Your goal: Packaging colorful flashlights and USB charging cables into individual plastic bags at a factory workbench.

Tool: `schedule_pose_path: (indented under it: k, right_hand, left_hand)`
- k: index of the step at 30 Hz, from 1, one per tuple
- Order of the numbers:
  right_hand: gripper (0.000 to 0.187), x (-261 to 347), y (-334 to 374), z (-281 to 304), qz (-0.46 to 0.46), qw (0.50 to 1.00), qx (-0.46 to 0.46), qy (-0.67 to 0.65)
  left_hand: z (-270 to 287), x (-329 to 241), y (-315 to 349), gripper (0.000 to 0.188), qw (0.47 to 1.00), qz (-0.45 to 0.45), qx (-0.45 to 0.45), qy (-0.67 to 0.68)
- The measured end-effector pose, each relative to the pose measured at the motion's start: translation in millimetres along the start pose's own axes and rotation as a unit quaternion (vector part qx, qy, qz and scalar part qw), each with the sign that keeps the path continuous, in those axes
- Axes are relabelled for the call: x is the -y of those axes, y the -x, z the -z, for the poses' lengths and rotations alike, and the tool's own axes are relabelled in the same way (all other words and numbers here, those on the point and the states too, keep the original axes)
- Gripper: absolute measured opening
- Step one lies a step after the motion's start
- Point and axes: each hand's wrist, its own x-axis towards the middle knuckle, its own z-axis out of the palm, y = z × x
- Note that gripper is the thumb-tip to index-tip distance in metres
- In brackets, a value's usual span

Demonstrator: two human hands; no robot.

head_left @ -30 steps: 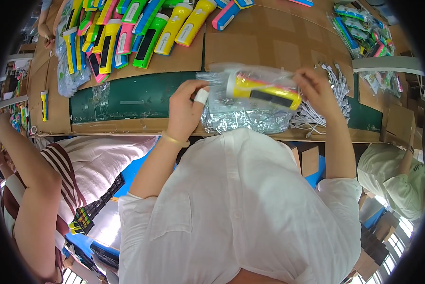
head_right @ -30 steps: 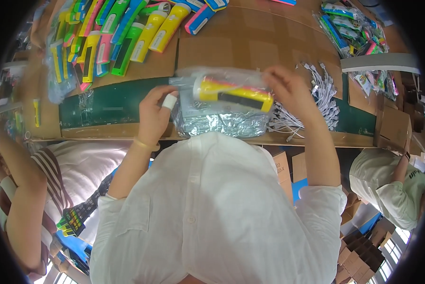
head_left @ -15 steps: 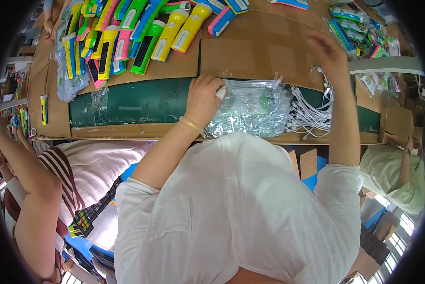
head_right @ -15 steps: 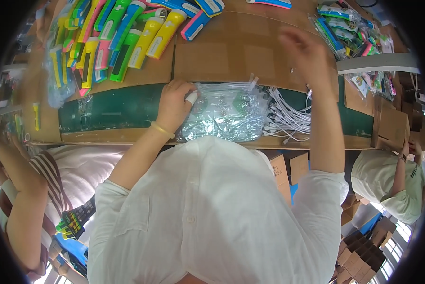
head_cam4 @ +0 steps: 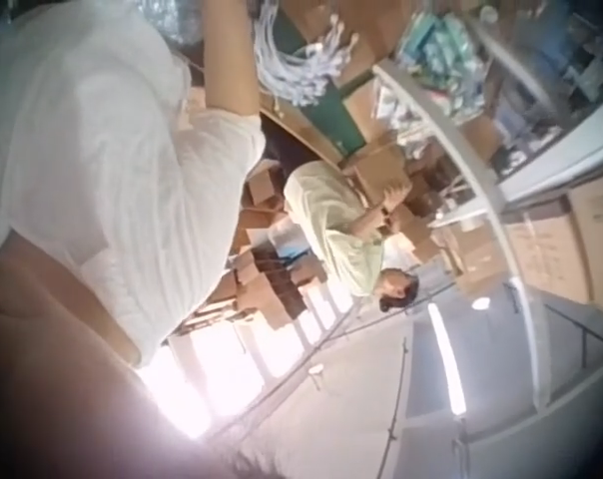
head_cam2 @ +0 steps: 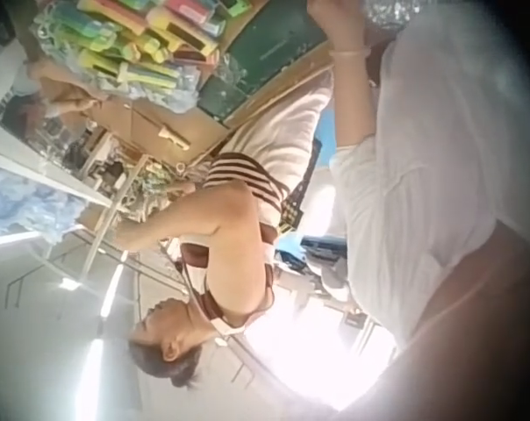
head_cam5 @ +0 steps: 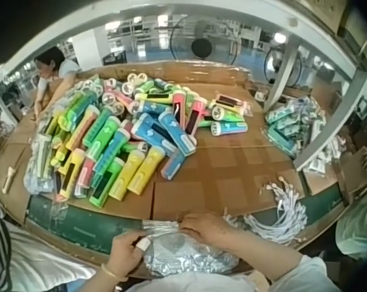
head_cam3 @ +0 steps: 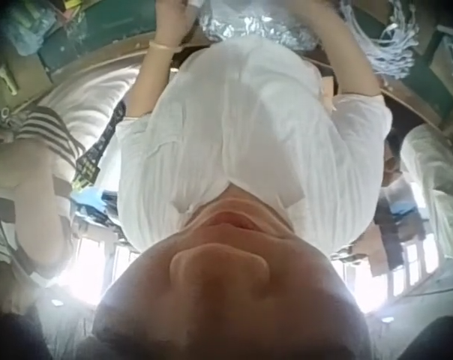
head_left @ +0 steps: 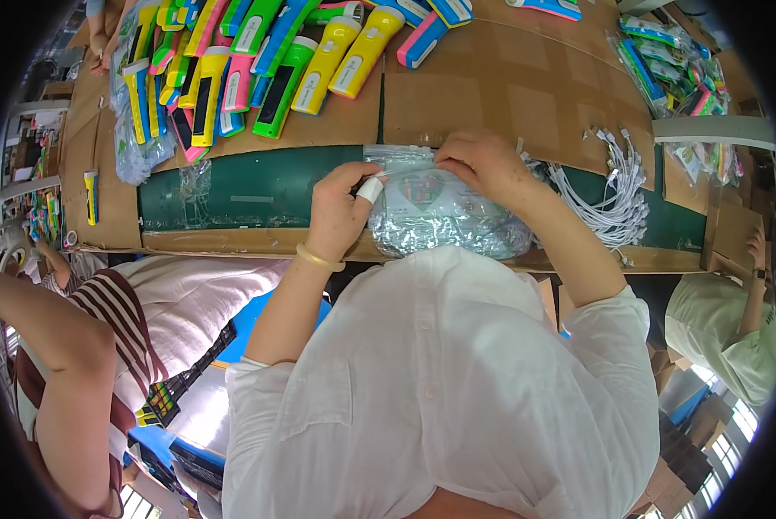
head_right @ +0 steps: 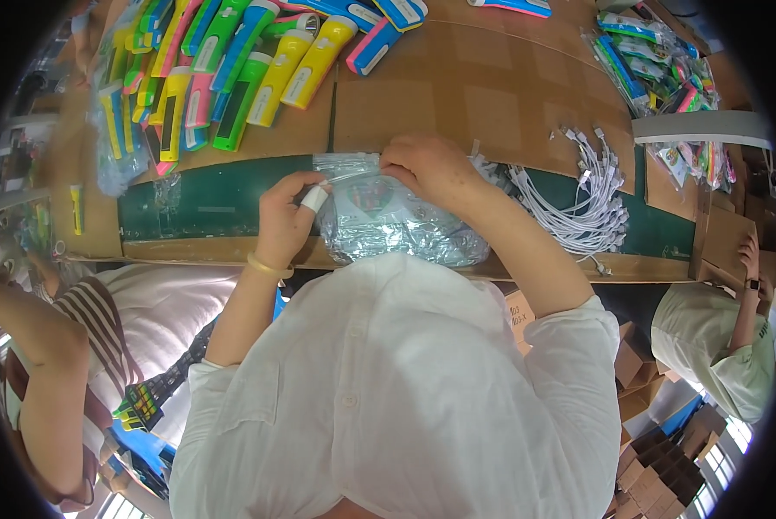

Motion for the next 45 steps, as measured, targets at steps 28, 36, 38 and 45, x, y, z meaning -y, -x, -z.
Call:
schedule_pose_path:
  k: [28,36,38,45]
  right_hand:
    - [0.076,-55.6,-165.3,83.8,-0.153,0.925,-0.187,0.295]
    - [0.07,-55.0,-177.0,97.7,-0.28,0.936,-0.064,0.204]
    - [0.064,-55.1,-136.8,97.6,-0.154,0.978,-0.117,0.078]
    - [0.059,35.4,-10.7,61.1,-0.196,0.91,-0.034,-0.362]
  left_hand:
    - [-11.3,-27.4,-14.3,0.028,0.942,-0.302,0.141,-0.026]
    - [-8.9,-30.8,-18.4,0.013,0.961,-0.218,0.16,0.064]
    - [-7.5,-27.3,-16.5,0.01,0.965,-0.223,0.124,0.061]
    - [-10.7,-25.8,-14.6,0.016,0.969,-0.218,0.101,0.053]
